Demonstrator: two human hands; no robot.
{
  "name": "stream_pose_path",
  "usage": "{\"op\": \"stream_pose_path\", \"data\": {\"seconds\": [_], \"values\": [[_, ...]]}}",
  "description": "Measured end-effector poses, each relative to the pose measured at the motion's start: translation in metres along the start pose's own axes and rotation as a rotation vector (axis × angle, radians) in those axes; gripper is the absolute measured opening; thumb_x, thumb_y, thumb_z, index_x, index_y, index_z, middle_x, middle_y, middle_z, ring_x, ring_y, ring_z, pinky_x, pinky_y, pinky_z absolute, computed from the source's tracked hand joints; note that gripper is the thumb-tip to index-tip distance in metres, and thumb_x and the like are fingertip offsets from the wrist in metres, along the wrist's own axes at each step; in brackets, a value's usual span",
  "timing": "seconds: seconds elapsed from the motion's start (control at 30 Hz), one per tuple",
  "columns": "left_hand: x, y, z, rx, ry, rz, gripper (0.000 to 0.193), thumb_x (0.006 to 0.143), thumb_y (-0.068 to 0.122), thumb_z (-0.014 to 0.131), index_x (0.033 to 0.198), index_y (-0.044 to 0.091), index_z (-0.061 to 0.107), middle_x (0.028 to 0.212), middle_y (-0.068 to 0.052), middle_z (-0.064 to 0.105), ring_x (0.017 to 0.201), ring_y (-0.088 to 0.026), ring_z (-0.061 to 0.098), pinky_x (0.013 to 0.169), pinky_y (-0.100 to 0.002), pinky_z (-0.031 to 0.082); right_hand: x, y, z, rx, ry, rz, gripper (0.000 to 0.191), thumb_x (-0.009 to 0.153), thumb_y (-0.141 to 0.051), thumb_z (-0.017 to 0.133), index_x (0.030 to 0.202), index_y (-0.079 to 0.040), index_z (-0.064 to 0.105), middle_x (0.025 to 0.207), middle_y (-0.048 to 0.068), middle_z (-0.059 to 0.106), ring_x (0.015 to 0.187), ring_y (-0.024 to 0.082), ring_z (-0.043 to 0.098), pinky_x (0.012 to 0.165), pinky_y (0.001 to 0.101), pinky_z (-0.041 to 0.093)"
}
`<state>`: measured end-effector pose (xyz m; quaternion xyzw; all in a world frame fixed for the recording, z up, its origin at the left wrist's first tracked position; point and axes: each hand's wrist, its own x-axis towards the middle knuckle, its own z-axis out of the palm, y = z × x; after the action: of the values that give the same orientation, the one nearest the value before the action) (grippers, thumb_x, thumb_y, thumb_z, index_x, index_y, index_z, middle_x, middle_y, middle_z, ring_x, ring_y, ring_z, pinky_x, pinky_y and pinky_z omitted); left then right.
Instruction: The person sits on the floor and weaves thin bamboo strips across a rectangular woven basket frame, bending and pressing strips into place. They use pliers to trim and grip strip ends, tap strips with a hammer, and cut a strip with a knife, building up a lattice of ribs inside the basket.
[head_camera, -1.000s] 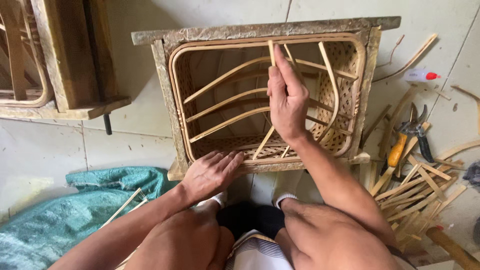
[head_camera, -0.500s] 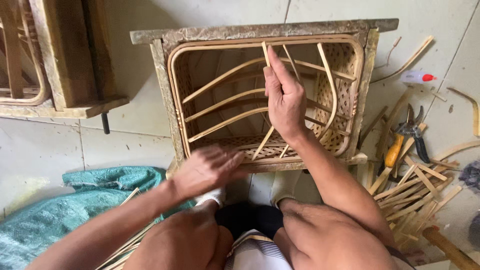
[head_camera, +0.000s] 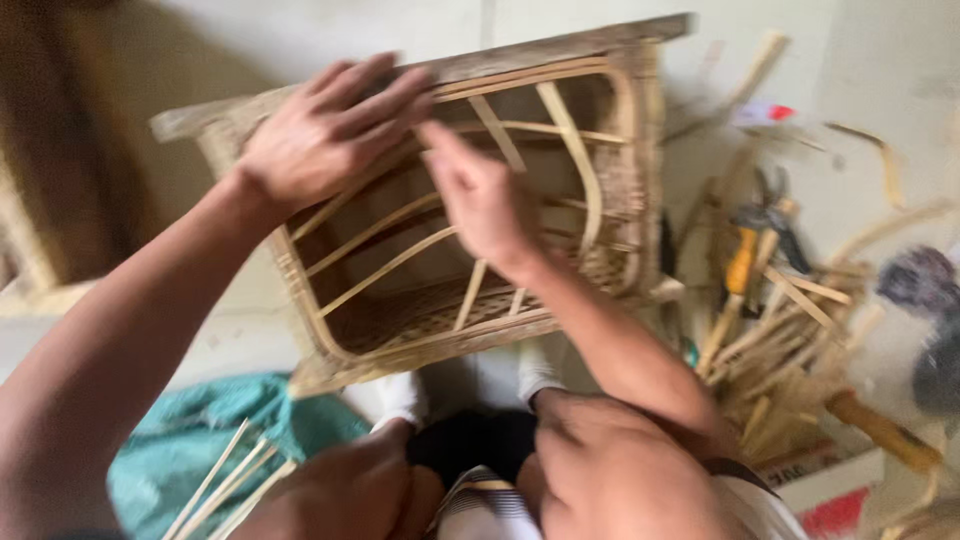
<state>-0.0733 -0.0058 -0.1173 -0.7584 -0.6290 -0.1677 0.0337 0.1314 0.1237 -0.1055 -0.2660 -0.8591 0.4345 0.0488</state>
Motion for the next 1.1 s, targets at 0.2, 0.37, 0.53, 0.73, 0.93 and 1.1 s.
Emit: {"op": "stream_pose_path", "data": {"seconds": [0.2, 0.37, 0.53, 0.73, 0.93, 1.1], "values": [[0.003, 0.007, -0.011, 0.033, -0.087, -0.061, 0.054, 0.103, 0.017, 0.07, 0.155, 0.009, 0.058, 0.164, -0.01, 0.053, 0.151, -0.03, 0.05, 0.125, -0.045, 0.042, -0.005, -0.04, -0.038, -0.018, 0.064, -0.249, 0.029, 0.106, -0.015, 0.064, 0.134, -0.005, 0.062, 0.105, 0.01, 0.075, 0.071, 0.017, 0.067, 0.06, 0.0258, 0.056], [-0.043, 0.075, -0.05, -0.194, -0.036, -0.426, 0.045, 0.106, 0.015, 0.07, 0.148, 0.007, 0.057, 0.161, -0.009, 0.051, 0.155, -0.029, 0.043, 0.13, -0.058, 0.021, -0.009, 0.045, -0.173, -0.352, 0.32, -0.034, 0.011, 0.111, -0.007, 0.064, 0.118, -0.005, 0.072, 0.107, 0.013, 0.073, 0.098, 0.025, 0.071, 0.089, 0.0404, 0.058], [-0.104, 0.185, -0.054, -0.193, -0.45, -0.446, 0.071, 0.074, 0.044, 0.075, 0.138, 0.019, 0.058, 0.122, -0.002, 0.067, 0.126, -0.025, 0.057, 0.112, -0.058, 0.028, -0.004, 0.193, -0.189, -0.893, 0.061, -0.187, 0.034, 0.091, -0.009, 0.063, 0.122, 0.001, 0.071, 0.12, 0.021, 0.067, 0.106, 0.036, 0.067, 0.089, 0.043, 0.056], [-0.138, 0.206, -0.038, -0.248, -0.112, -0.444, 0.063, 0.086, 0.031, 0.076, 0.14, 0.005, 0.056, 0.116, -0.004, 0.07, 0.115, -0.021, 0.062, 0.117, -0.049, 0.034, 0.015, 0.228, -0.199, -0.429, 0.126, 0.118, 0.027, 0.123, -0.015, 0.043, 0.128, 0.0, 0.065, 0.122, 0.024, 0.066, 0.111, 0.04, 0.062, 0.094, 0.0521, 0.051], [-0.139, 0.205, -0.031, -0.259, -0.076, -0.462, 0.057, 0.09, 0.03, 0.076, 0.138, 0.006, 0.058, 0.117, -0.005, 0.069, 0.115, -0.021, 0.063, 0.116, -0.048, 0.036, 0.008, 0.137, -0.222, 0.587, 0.414, -0.221, 0.026, 0.125, -0.009, 0.042, 0.106, -0.003, 0.058, 0.096, 0.01, 0.06, 0.081, 0.017, 0.052, 0.077, 0.0278, 0.045], [-0.137, 0.203, -0.031, -0.201, -0.008, -0.448, 0.056, 0.09, 0.031, 0.076, 0.137, 0.005, 0.061, 0.11, -0.006, 0.066, 0.111, -0.023, 0.063, 0.116, -0.049, 0.039, -0.002, -0.005, -0.052, 0.806, 0.258, -0.209, 0.019, 0.114, -0.009, 0.052, 0.133, -0.009, 0.054, 0.089, 0.004, 0.065, 0.062, 0.008, 0.052, 0.056, 0.0226, 0.044]]}}
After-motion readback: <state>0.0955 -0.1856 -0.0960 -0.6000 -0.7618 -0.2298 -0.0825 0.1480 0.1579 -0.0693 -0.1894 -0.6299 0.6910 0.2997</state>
